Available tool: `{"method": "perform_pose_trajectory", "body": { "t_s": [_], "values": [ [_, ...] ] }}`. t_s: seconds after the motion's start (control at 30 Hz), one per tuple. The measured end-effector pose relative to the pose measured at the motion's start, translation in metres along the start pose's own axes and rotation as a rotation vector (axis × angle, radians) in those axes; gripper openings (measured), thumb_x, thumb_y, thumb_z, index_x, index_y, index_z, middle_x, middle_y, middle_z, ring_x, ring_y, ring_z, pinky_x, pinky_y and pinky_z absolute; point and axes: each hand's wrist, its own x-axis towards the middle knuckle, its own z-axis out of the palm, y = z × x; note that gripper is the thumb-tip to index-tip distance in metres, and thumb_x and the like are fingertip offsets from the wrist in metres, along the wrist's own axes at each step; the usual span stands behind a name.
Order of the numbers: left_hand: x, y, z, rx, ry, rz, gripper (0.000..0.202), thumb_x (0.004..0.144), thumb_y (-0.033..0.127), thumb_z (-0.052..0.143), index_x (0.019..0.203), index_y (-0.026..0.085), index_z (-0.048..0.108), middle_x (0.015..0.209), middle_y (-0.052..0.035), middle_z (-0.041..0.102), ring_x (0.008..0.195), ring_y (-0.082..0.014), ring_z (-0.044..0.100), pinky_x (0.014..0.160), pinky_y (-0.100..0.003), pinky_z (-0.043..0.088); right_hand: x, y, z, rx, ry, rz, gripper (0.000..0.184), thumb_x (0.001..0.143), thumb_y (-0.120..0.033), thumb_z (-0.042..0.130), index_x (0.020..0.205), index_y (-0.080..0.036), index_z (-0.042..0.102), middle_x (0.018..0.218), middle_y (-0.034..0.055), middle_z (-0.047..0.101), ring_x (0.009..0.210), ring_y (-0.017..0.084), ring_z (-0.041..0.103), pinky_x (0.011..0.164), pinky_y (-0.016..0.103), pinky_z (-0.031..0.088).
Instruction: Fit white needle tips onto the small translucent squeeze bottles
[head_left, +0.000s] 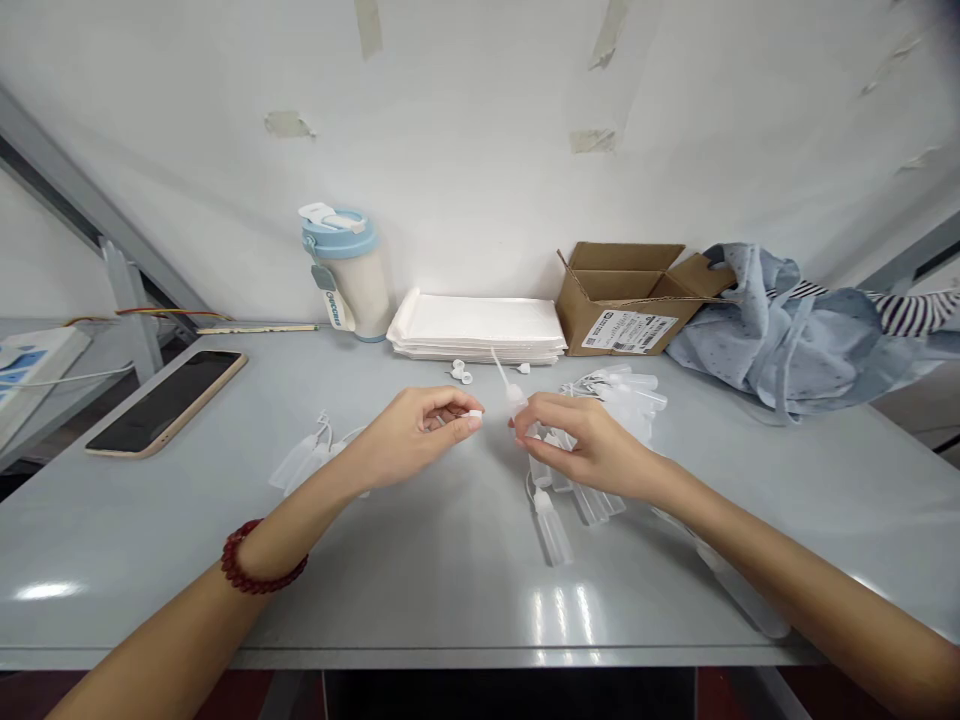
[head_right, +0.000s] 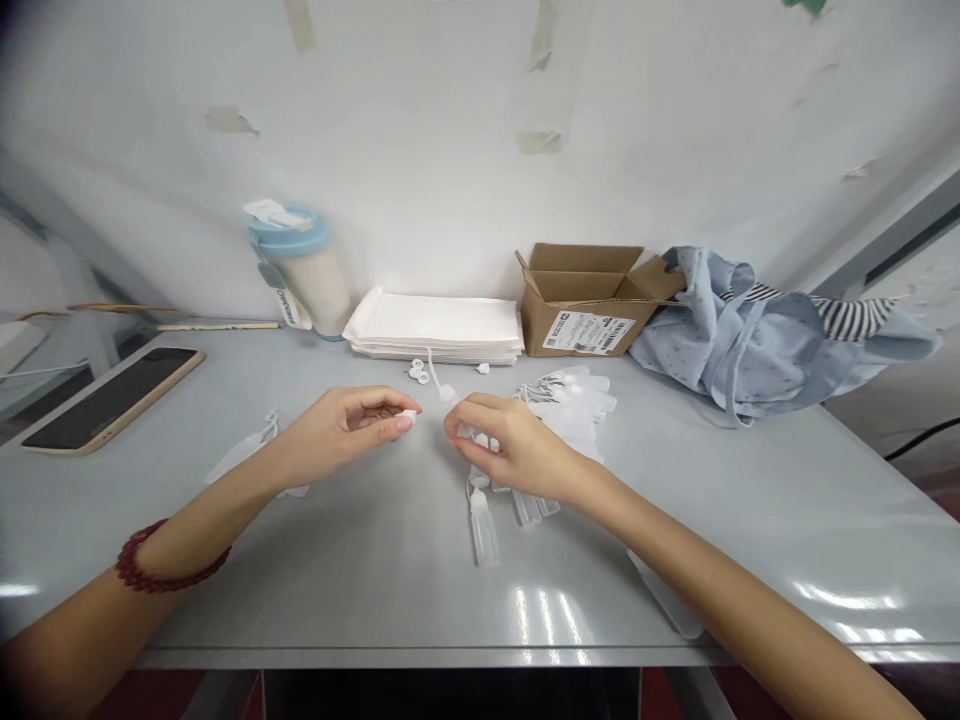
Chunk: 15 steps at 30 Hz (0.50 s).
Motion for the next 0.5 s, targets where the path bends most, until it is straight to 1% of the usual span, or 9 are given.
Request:
{"method": "perform_pose_trajectory", "body": {
  "t_s": [0.1, 0.17, 0.23, 0.3, 0.37, 0.5],
  "values": [
    [-0.001, 0.001, 0.003, -0.001, 0.007, 0.025, 0.028, 0.087, 0.043, 0.053, 0.099, 0.022, 0.067, 0.091, -0.0030, 0.068, 0.082, -0.0197, 0.060, 0.069, -0.029, 0.046, -0.006, -0.003, -0.008, 0.199, -0.022, 0.120, 0.009, 0.087, -0.014, 0.053, 0.079, -0.019, 0.051, 0.084, 0.0020, 0.062, 0.079, 0.015, 0.058, 0.072, 0.028, 0.043],
    [-0.001, 0.001, 0.006, -0.009, -0.008, 0.028, 0.030, 0.088, 0.043, 0.053, 0.102, 0.022, 0.067, 0.093, -0.0034, 0.068, 0.080, -0.0192, 0.060, 0.067, -0.028, 0.045, -0.010, -0.003, -0.011, 0.424, -0.059, 0.219, 0.011, 0.087, -0.017, 0.054, 0.079, -0.019, 0.048, 0.085, 0.0028, 0.062, 0.080, 0.015, 0.059, 0.072, 0.029, 0.044],
    [-0.003, 0.003, 0.009, -0.025, -0.036, 0.020, 0.029, 0.089, 0.042, 0.051, 0.103, 0.022, 0.066, 0.093, -0.0030, 0.068, 0.076, -0.0177, 0.059, 0.064, -0.027, 0.044, -0.015, -0.001, -0.010, 0.673, -0.095, 0.291, 0.013, 0.087, -0.018, 0.055, 0.080, -0.019, 0.045, 0.085, 0.0032, 0.063, 0.073, 0.014, 0.060, 0.069, 0.029, 0.046],
    [-0.004, 0.007, 0.014, -0.043, -0.055, 0.022, 0.026, 0.090, 0.040, 0.050, 0.101, 0.023, 0.066, 0.091, -0.0016, 0.068, 0.074, -0.0164, 0.057, 0.063, -0.026, 0.043, -0.018, 0.003, -0.007, 0.851, -0.123, 0.324, 0.014, 0.088, -0.019, 0.055, 0.081, -0.019, 0.043, 0.085, 0.0031, 0.064, 0.065, 0.011, 0.058, 0.067, 0.029, 0.045],
    [-0.006, 0.010, 0.018, -0.059, -0.060, 0.034, 0.023, 0.090, 0.038, 0.050, 0.098, 0.024, 0.066, 0.089, -0.0003, 0.067, 0.075, -0.0160, 0.057, 0.064, -0.025, 0.043, -0.021, 0.007, -0.003, 0.936, -0.142, 0.329, 0.014, 0.089, -0.020, 0.054, 0.081, -0.019, 0.043, 0.085, 0.0035, 0.065, 0.061, 0.010, 0.056, 0.065, 0.028, 0.044],
    [-0.008, 0.014, 0.023, -0.055, -0.076, 0.026, 0.021, 0.090, 0.038, 0.052, 0.096, 0.024, 0.066, 0.091, 0.0002, 0.066, 0.080, -0.0162, 0.057, 0.070, -0.025, 0.043, -0.024, 0.011, 0.001, 0.983, -0.187, 0.311, 0.011, 0.088, -0.019, 0.054, 0.083, -0.018, 0.044, 0.082, 0.0033, 0.066, 0.057, 0.008, 0.049, 0.060, 0.025, 0.040]
  ]
}}
